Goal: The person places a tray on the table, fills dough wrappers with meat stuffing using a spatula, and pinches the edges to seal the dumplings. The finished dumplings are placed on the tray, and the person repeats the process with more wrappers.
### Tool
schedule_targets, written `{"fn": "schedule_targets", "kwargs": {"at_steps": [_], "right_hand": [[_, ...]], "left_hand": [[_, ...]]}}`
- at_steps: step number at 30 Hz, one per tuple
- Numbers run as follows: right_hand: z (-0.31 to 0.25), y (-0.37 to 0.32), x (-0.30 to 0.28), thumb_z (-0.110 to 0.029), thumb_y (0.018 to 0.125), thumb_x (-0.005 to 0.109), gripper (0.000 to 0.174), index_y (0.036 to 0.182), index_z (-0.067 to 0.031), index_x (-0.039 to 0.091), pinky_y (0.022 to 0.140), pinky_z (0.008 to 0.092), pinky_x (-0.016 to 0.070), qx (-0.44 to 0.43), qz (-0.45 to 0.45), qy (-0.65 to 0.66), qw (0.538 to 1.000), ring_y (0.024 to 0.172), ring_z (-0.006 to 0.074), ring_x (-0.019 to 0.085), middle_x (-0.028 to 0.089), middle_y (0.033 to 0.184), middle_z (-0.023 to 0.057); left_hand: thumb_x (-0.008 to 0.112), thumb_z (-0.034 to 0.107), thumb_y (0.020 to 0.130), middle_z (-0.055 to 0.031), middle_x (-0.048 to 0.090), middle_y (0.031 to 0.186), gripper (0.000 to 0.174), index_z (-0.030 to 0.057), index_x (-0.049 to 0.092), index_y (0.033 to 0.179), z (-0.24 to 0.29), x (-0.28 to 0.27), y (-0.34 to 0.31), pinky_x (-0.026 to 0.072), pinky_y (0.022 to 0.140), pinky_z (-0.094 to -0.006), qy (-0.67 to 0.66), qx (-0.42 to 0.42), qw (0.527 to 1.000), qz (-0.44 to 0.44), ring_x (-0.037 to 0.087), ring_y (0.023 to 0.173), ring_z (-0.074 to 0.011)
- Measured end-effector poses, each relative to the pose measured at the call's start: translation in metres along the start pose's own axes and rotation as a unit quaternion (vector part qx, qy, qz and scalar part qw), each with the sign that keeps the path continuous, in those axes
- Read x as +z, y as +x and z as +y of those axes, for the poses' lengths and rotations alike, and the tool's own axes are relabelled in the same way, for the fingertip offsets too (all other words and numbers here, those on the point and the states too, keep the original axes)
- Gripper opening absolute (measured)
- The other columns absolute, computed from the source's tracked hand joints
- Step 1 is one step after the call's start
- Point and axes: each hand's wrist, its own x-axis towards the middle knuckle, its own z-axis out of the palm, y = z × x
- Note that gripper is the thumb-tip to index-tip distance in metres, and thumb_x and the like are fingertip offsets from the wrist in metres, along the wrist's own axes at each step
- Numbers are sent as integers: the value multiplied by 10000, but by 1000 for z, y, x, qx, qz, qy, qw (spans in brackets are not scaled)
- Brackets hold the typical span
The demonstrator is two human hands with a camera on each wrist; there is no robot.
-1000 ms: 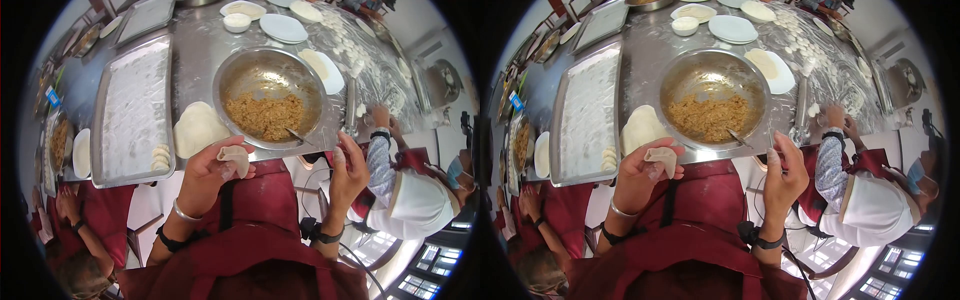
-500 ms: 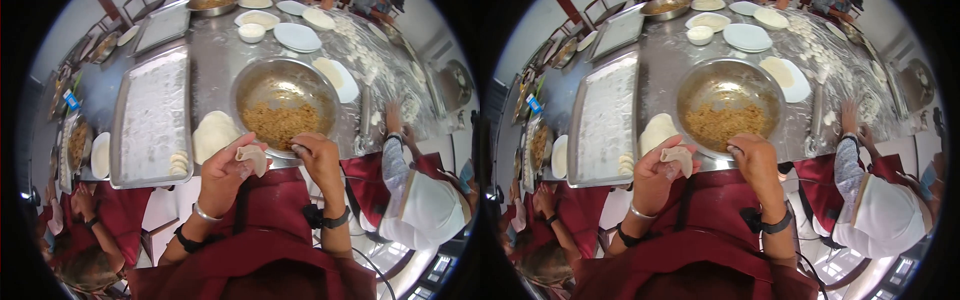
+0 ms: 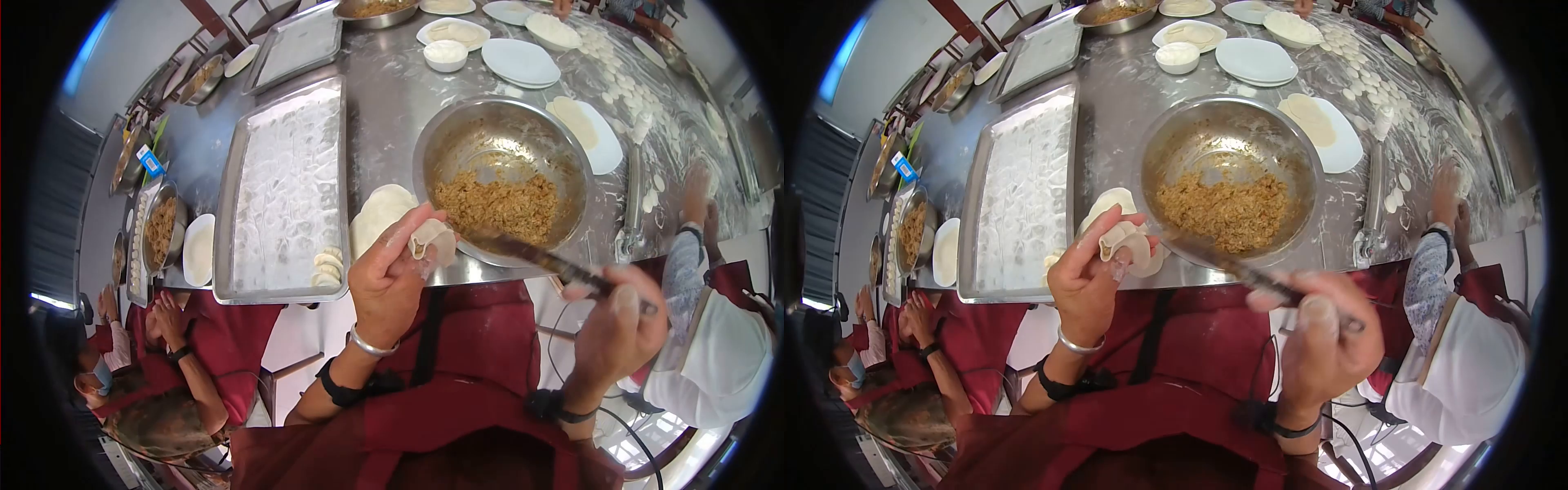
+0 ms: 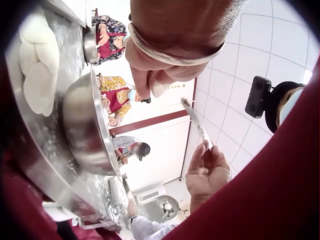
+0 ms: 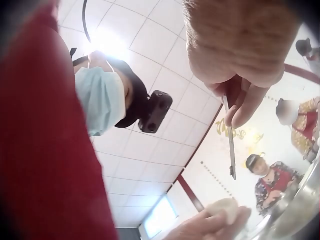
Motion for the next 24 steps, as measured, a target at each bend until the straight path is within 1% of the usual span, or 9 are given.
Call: {"fn": "schedule_targets", "kwargs": {"at_steps": [3, 6, 9, 12, 15, 18, 20, 23, 24], "right_hand": [[-6, -7, 15, -165, 951, 575, 253, 994, 81, 614, 649, 345, 555, -21, -59, -8, 998, 662, 273, 690, 691, 881, 236], [-7, -10, 23, -130, 935, 600, 207, 1003, 64, 623, 671, 348, 564, -45, -78, -39, 995, 695, 270, 703, 697, 879, 235], [-2, -12, 23, -97, 926, 609, 178, 1014, 56, 626, 673, 334, 569, -69, -97, -60, 991, 720, 268, 712, 705, 877, 222], [-1, -14, 24, -95, 932, 598, 176, 1020, 55, 627, 667, 326, 569, -68, -104, -69, 990, 718, 263, 713, 709, 875, 212], [-1, -17, 30, -97, 935, 594, 174, 1013, 54, 631, 673, 322, 568, -66, -101, -69, 990, 716, 259, 714, 711, 873, 208], [1, -17, 33, -98, 936, 594, 172, 1006, 54, 635, 671, 318, 567, -69, -106, -77, 989, 713, 257, 714, 712, 872, 206], [0, -18, 34, -94, 934, 596, 169, 1000, 56, 638, 670, 317, 566, -62, -102, -81, 990, 712, 257, 714, 712, 873, 206], [2, -16, 32, -85, 930, 596, 161, 993, 55, 642, 671, 316, 566, -73, -123, -110, 984, 715, 255, 714, 716, 872, 194], [3, -17, 33, -80, 925, 599, 155, 990, 55, 643, 672, 316, 566, -68, -113, -102, 986, 715, 254, 713, 718, 868, 189]], "left_hand": [[481, -153, 895, -225, 621, 1247, 484, -68, 473, 1372, 2, 0, 0, 527, 930, -315, 41, 7, 999, 9, 676, 1052, -280], [473, -159, 885, -223, 623, 1244, 490, -73, 476, 1367, 2, -2, -1, 527, 927, -304, 84, 21, 996, 13, 677, 1053, -275], [461, -168, 873, -220, 623, 1244, 497, -78, 480, 1362, -4, -5, -3, 534, 921, -317, 77, 27, 996, 18, 677, 1050, -280], [515, -178, 803, -126, 655, 1200, 549, -19, 563, 1326, -1, 0, -4, 493, 915, -269, 14, 0, 998, 55, 645, 1052, -170], [444, -178, 871, -216, 622, 1240, 504, -78, 477, 1364, -4, -3, -5, 540, 922, -339, 53, 22, 998, 31, 676, 1048, -290], [439, -183, 874, -215, 624, 1236, 500, -79, 479, 1361, -8, -4, -6, 541, 919, -338, 91, 47, 994, 32, 675, 1049, -288], [444, -185, 874, -212, 627, 1231, 497, -79, 484, 1358, -6, -4, -6, 542, 916, -337, 80, 45, 995, 31, 675, 1048, -285], [457, -181, 877, -208, 632, 1224, 491, -76, 489, 1356, -4, -4, -6, 543, 909, -332, 81, 37, 995, 34, 677, 1044, -280], [462, -179, 879, -207, 633, 1222, 489, -74, 491, 1356, -4, -4, -6, 543, 907, -330, 84, 33, 995, 35, 678, 1042, -278]]}}
